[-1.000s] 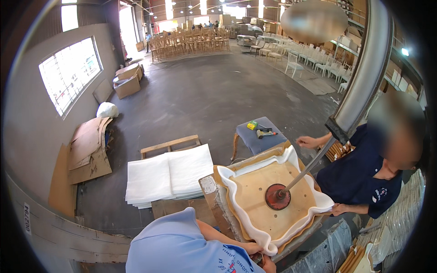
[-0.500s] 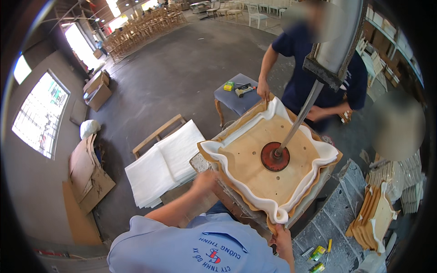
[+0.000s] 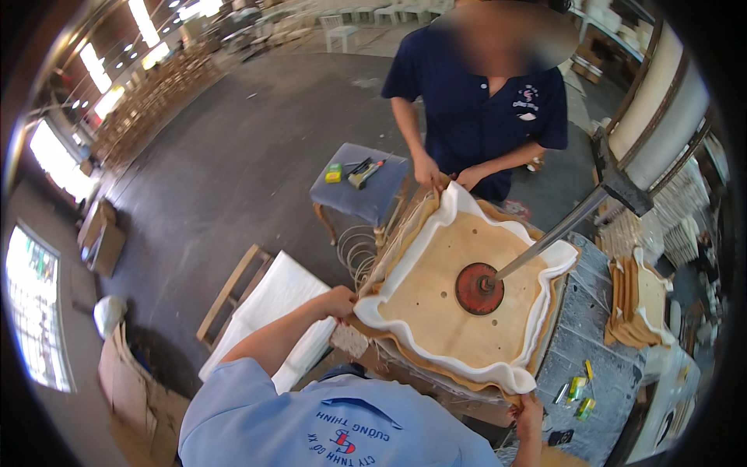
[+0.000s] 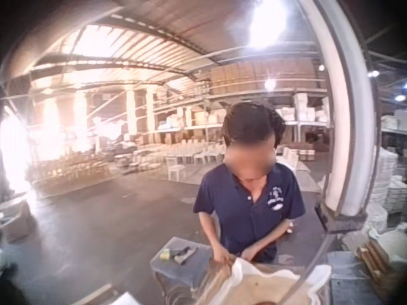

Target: The person places a brown paper sheet and a white foam pad onto an inverted chair seat. They then use a staple gun to secure the foam and paper to the wooden frame while a coworker assists by holding the materials in place.

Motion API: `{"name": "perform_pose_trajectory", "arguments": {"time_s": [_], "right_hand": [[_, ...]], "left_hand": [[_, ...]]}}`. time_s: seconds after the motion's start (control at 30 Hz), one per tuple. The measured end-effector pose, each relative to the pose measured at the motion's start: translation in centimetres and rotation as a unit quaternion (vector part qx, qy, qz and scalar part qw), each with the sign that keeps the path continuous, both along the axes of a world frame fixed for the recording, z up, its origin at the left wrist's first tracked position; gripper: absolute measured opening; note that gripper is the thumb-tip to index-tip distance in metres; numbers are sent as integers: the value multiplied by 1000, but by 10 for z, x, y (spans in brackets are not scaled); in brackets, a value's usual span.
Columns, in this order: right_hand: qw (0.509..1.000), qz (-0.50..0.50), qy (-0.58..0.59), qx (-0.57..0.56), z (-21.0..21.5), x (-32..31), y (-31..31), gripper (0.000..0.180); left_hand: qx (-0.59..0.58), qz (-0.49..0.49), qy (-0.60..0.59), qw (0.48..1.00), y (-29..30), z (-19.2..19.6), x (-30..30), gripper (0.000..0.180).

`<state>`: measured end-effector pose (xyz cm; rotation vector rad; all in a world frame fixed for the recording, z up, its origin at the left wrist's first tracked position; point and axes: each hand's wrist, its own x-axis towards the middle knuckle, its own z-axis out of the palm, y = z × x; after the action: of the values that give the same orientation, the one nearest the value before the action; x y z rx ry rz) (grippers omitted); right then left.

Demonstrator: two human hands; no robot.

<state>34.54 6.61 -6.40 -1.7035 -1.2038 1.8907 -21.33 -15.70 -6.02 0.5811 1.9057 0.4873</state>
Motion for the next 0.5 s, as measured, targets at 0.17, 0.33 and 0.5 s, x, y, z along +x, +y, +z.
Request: {"name": "perform_pose_trajectory", "arguments": {"time_s": [0.17, 0.33, 0.5], "right_hand": [[967, -244, 51, 48, -2, -26, -48, 36], [962, -193, 171, -90, -36, -94, -142, 25], [947, 94, 182, -249, -61, -277, -196, 35]], "left_hand": [[-76, -205, -122, 968, 26, -6, -7, 25], [-93, -238, -185, 949, 13, -21, -6, 34], [-96, -250, -217, 939, 10, -21, -6, 38]]}}
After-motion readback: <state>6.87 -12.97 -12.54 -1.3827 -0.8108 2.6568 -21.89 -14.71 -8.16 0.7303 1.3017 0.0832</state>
